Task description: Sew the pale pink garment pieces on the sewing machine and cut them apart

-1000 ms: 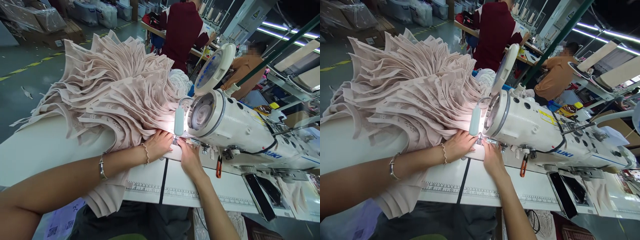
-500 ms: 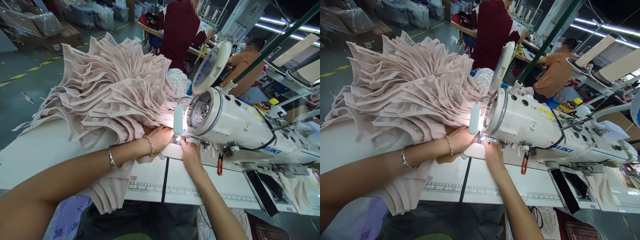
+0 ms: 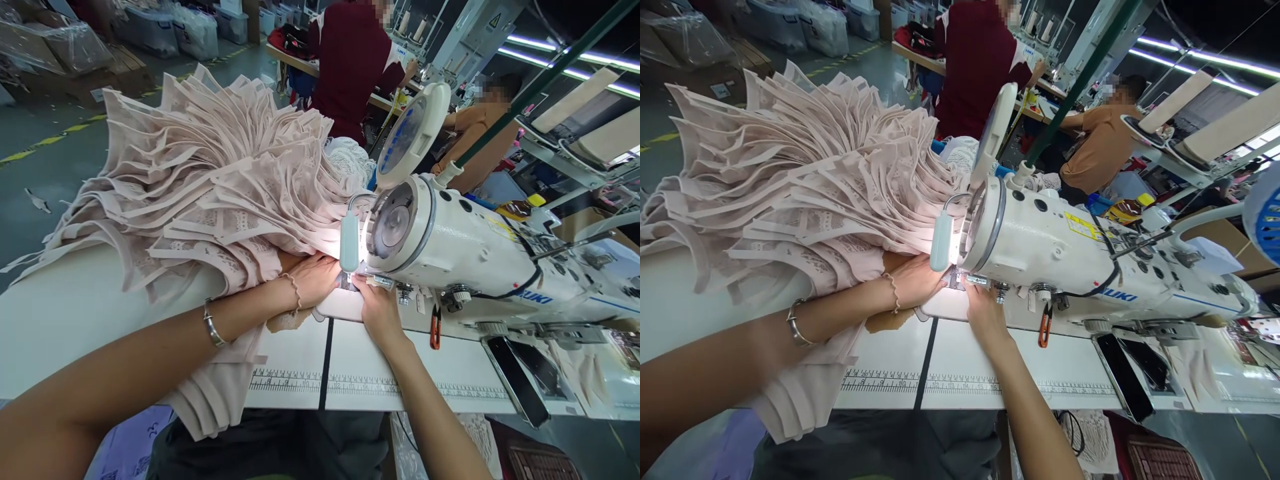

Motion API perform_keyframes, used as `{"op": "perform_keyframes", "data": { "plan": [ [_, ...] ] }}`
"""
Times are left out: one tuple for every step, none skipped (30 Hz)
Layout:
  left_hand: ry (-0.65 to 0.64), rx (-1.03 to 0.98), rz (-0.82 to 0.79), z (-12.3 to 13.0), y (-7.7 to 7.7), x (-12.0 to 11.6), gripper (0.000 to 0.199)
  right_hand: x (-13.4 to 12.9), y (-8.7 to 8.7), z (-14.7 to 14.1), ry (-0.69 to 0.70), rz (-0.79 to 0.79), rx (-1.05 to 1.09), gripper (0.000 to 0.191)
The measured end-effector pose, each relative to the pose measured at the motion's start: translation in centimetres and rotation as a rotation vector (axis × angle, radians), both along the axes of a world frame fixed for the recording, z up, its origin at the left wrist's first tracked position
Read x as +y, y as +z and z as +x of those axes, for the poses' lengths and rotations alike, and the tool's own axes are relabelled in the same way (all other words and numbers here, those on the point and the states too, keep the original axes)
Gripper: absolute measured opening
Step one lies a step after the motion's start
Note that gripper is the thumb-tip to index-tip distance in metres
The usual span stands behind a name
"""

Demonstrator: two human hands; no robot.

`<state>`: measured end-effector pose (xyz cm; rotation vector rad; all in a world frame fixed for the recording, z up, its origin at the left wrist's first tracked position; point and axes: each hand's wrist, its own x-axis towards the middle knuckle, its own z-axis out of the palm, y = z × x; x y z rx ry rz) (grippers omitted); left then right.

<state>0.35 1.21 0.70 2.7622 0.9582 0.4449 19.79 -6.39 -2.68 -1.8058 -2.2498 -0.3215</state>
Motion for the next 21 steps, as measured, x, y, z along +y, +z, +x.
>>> {"op": "perform_keyframes", "data": {
  "plan": [
    [0.01, -0.011, 0.0, 0.0, 0.0, -0.1, 0.018, 0.0, 0.1, -0.1, -0.012, -0.028, 0.007, 0.059],
    [0.021, -0.021, 0.002, 0.1, 0.0, -0.2, 0.017, 0.0, 0.2, -0.1, -0.027, -0.052, 0.008, 0.059],
    [0.032, -0.032, 0.005, 0.1, -0.1, -0.2, 0.017, 0.1, 0.3, -0.2, -0.044, -0.071, 0.006, 0.06],
    [0.041, -0.04, 0.009, 0.1, -0.1, -0.3, 0.016, 0.1, 0.4, -0.4, -0.06, -0.085, -0.001, 0.061],
    [0.048, -0.047, 0.013, 0.2, -0.2, -0.3, 0.016, 0.0, 0.6, -0.5, -0.071, -0.093, -0.011, 0.061],
    [0.048, -0.052, 0.016, 0.2, -0.3, -0.3, 0.017, 0.0, 0.7, -0.6, -0.075, -0.097, -0.025, 0.062],
    [0.045, -0.057, 0.018, 0.2, -0.3, -0.3, 0.017, 0.0, 0.7, -0.7, -0.075, -0.098, -0.041, 0.063],
    [0.043, -0.062, 0.019, 0.2, -0.4, -0.3, 0.018, -0.1, 0.8, -0.8, -0.073, -0.098, -0.058, 0.063],
    [0.04, -0.065, 0.021, 0.2, -0.4, -0.3, 0.019, -0.1, 0.9, -0.9, -0.071, -0.097, -0.073, 0.064],
    [0.038, -0.066, 0.021, 0.2, -0.4, -0.2, 0.019, -0.2, 0.9, -1.0, -0.07, -0.097, -0.085, 0.064],
    [0.037, -0.064, 0.022, 0.2, -0.4, -0.2, 0.02, -0.2, 1.0, -1.1, -0.07, -0.098, -0.095, 0.065],
    [0.038, -0.061, 0.023, 0.2, -0.4, -0.2, 0.02, -0.2, 1.0, -1.1, -0.071, -0.099, -0.102, 0.065],
    [0.04, -0.059, 0.024, 0.2, -0.4, -0.2, 0.02, -0.3, 1.0, -1.1, -0.07, -0.099, -0.11, 0.065],
    [0.039, -0.058, 0.026, 0.2, -0.3, -0.2, 0.019, -0.3, 1.1, -1.2, -0.066, -0.097, -0.12, 0.065],
    [0.039, -0.062, 0.029, 0.2, -0.3, -0.2, 0.018, -0.3, 1.1, -1.2, -0.061, -0.094, -0.132, 0.065],
    [0.039, -0.071, 0.033, 0.2, -0.2, -0.3, 0.018, -0.3, 1.1, -1.2, -0.055, -0.092, -0.144, 0.065],
    [0.038, -0.081, 0.038, 0.2, -0.1, -0.3, 0.018, -0.3, 1.1, -1.2, -0.052, -0.091, -0.155, 0.065],
    [0.038, -0.091, 0.041, 0.2, 0.0, -0.4, 0.018, -0.3, 1.2, -1.1, -0.05, -0.092, -0.162, 0.065],
    [0.037, -0.099, 0.042, 0.2, 0.1, -0.5, 0.018, -0.3, 1.2, -1.2, -0.05, -0.094, -0.166, 0.065],
    [0.036, -0.103, 0.043, 0.2, 0.1, -0.5, 0.018, -0.3, 1.2, -1.2, -0.053, -0.097, -0.167, 0.065],
    [0.035, -0.102, 0.044, 0.2, 0.2, -0.6, 0.016, -0.3, 1.2, -1.2, -0.058, -0.102, -0.165, 0.065]
  ]
}}
